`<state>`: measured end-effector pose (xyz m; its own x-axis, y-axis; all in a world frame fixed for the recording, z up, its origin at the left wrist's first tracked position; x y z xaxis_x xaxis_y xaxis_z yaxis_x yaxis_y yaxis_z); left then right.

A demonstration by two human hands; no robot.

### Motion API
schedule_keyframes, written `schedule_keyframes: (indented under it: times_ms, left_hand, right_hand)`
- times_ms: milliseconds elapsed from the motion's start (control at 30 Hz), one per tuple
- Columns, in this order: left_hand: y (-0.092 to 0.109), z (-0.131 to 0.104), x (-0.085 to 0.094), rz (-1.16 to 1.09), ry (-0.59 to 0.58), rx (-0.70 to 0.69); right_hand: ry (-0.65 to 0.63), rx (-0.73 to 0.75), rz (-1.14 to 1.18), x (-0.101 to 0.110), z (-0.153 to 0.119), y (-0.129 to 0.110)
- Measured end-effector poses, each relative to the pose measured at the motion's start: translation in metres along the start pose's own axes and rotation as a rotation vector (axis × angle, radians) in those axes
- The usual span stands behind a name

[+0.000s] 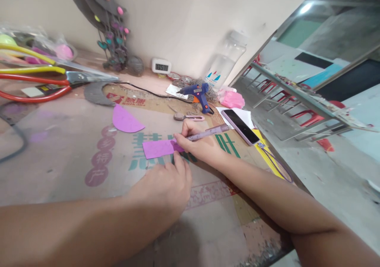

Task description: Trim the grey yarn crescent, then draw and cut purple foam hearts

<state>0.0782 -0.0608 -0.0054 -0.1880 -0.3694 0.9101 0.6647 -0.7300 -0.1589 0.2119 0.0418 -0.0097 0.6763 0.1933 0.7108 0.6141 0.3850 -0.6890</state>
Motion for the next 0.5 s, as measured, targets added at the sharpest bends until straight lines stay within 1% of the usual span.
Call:
schedule_keyframes:
  times_ms: [167, 333, 500]
  left_hand:
    - [-0.0001, 0.0, 0.0009, 0.005, -0.062, -0.015]
    - [-0.0013, -0.0001, 0.0008, 0.001, -0.064, -0.004]
    - [-0.0008, -0.0004, 0.0008, -0.015, -0.062, -0.005]
  right_hand:
    - [-0.098, -0.079, 0.03, 0.0014, -0.0026, -0.0039]
    - [-0.02, -0.046, -0.088, 0.0043, -0.0007, -0.0041]
    - [0.017, -0.038, -0.119, 0.0051, 0.0021, -0.0008]
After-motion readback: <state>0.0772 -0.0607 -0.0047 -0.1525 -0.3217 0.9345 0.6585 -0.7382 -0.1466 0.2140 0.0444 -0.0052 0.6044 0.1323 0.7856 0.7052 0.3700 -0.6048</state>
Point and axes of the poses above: each hand's wrist, its own z-axis towards the middle knuckle, its own x-axis out of the back of the hand, y = z × x, the point moved 2 cm from there along z, towards the middle knuckle, and after that the axes turned 12 degrees about -z, right-handed, at the moved point
